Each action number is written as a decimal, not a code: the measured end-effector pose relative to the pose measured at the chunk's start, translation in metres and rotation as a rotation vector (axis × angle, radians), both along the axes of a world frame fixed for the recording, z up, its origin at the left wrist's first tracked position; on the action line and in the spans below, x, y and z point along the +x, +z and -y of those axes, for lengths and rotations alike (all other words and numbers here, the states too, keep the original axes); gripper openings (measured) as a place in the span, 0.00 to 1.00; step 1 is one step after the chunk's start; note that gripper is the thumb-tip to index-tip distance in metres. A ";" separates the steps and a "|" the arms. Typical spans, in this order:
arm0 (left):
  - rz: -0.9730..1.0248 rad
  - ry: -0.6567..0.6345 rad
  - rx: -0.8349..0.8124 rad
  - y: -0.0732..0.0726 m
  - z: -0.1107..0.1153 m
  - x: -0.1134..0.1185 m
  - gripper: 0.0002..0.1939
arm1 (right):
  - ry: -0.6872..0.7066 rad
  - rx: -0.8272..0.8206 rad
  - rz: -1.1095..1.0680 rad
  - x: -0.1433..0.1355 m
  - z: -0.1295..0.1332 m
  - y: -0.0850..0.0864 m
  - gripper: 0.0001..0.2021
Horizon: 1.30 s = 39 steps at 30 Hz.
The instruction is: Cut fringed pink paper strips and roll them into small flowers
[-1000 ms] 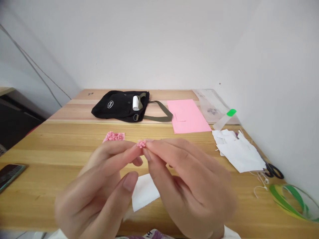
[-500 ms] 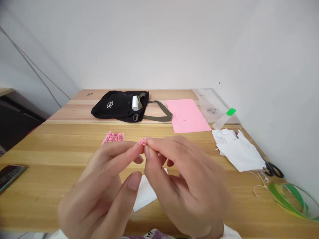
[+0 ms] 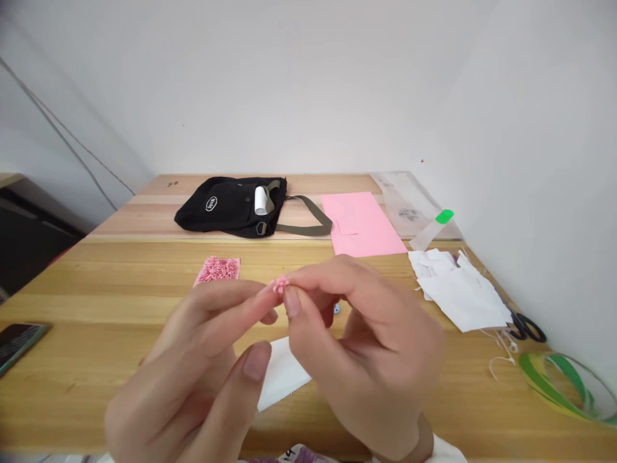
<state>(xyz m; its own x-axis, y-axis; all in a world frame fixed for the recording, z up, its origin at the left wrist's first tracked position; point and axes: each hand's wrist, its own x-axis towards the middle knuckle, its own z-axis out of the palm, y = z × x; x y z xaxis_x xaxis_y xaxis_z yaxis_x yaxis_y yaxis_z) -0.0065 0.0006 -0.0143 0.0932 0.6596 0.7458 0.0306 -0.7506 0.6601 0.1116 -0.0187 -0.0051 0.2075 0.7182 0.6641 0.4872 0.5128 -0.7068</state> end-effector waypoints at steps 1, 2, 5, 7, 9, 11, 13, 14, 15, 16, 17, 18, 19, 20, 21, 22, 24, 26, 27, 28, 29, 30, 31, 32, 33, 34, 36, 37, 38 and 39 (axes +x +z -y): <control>0.001 0.001 0.001 0.001 -0.002 -0.001 0.17 | -0.018 0.005 -0.071 0.000 -0.001 0.001 0.13; 0.009 0.004 0.004 0.001 -0.004 -0.001 0.16 | -0.011 0.005 -0.132 0.001 -0.001 0.001 0.11; 0.062 -0.006 0.004 -0.001 -0.012 -0.003 0.09 | 0.086 -0.035 -0.211 0.002 -0.003 0.005 0.08; 0.089 -0.049 -0.020 -0.002 -0.019 -0.004 0.04 | 0.149 -0.064 -0.209 0.003 -0.003 0.009 0.08; 0.108 -0.109 -0.067 -0.003 -0.024 -0.005 0.04 | 0.210 -0.091 -0.185 0.003 -0.004 0.012 0.07; 0.124 -0.179 -0.103 -0.002 -0.028 -0.007 0.05 | 0.256 -0.112 -0.149 0.004 -0.003 0.014 0.06; 0.135 -0.235 -0.121 0.000 -0.030 -0.008 0.05 | 0.276 -0.124 -0.114 0.006 -0.003 0.016 0.06; 0.138 -0.253 -0.123 0.000 -0.030 -0.009 0.05 | 0.281 -0.126 -0.096 0.007 -0.003 0.016 0.06; 0.137 -0.266 -0.121 0.001 -0.029 -0.009 0.05 | 0.286 -0.126 -0.080 0.008 -0.003 0.017 0.07; 0.134 -0.272 -0.119 0.002 -0.029 -0.010 0.05 | 0.290 -0.126 -0.062 0.009 -0.003 0.017 0.07; 0.128 -0.276 -0.115 0.003 -0.028 -0.010 0.05 | 0.296 -0.124 -0.044 0.010 -0.003 0.017 0.07; 0.122 -0.276 -0.112 0.004 -0.028 -0.010 0.05 | 0.306 -0.119 -0.025 0.011 -0.003 0.017 0.07; 0.116 -0.272 -0.107 0.004 -0.027 -0.010 0.05 | 0.320 -0.113 -0.003 0.012 -0.003 0.018 0.08; 0.113 -0.263 -0.103 0.005 -0.026 -0.010 0.05 | 0.333 -0.107 0.018 0.013 -0.003 0.018 0.08; 0.112 -0.250 -0.097 0.005 -0.026 -0.010 0.05 | 0.344 -0.100 0.038 0.014 -0.004 0.018 0.09; 0.110 -0.236 -0.088 0.005 -0.026 -0.010 0.05 | 0.351 -0.092 0.058 0.015 -0.004 0.018 0.10; 0.109 -0.211 -0.057 0.005 -0.025 -0.010 0.06 | 0.349 -0.080 0.088 0.016 -0.004 0.017 0.12; 0.106 -0.193 -0.026 0.005 -0.026 -0.010 0.06 | 0.337 -0.070 0.099 0.016 -0.004 0.016 0.13; 0.103 -0.186 -0.016 0.005 -0.026 -0.011 0.06 | 0.332 -0.066 0.103 0.016 -0.004 0.016 0.13; 0.099 -0.180 -0.009 0.005 -0.026 -0.011 0.06 | 0.325 -0.061 0.107 0.015 -0.004 0.015 0.14; 0.095 -0.175 -0.008 0.005 -0.027 -0.011 0.05 | 0.316 -0.054 0.112 0.015 -0.004 0.015 0.14; 0.090 -0.171 -0.007 0.005 -0.027 -0.011 0.05 | 0.311 -0.045 0.118 0.014 -0.004 0.015 0.14; 0.089 -0.169 -0.004 0.005 -0.027 -0.012 0.04 | 0.307 -0.036 0.125 0.014 -0.004 0.015 0.14; 0.090 -0.168 0.004 0.005 -0.028 -0.012 0.04 | 0.305 -0.028 0.130 0.014 -0.004 0.015 0.14; 0.090 -0.168 0.012 0.005 -0.028 -0.012 0.05 | 0.300 -0.023 0.130 0.013 -0.004 0.015 0.14; 0.091 -0.169 0.022 0.005 -0.027 -0.012 0.05 | 0.296 -0.022 0.130 0.014 -0.004 0.015 0.14; 0.099 -0.171 0.032 0.004 -0.027 -0.011 0.05 | 0.304 -0.015 0.138 0.015 -0.004 0.016 0.13; 0.106 -0.170 0.031 0.004 -0.027 -0.011 0.05 | 0.311 -0.012 0.150 0.016 -0.004 0.016 0.13; 0.114 -0.170 0.027 0.003 -0.026 -0.010 0.05 | 0.325 -0.008 0.168 0.017 -0.004 0.016 0.12; 0.125 -0.170 0.023 0.003 -0.026 -0.010 0.05 | 0.342 -0.008 0.186 0.018 -0.005 0.017 0.12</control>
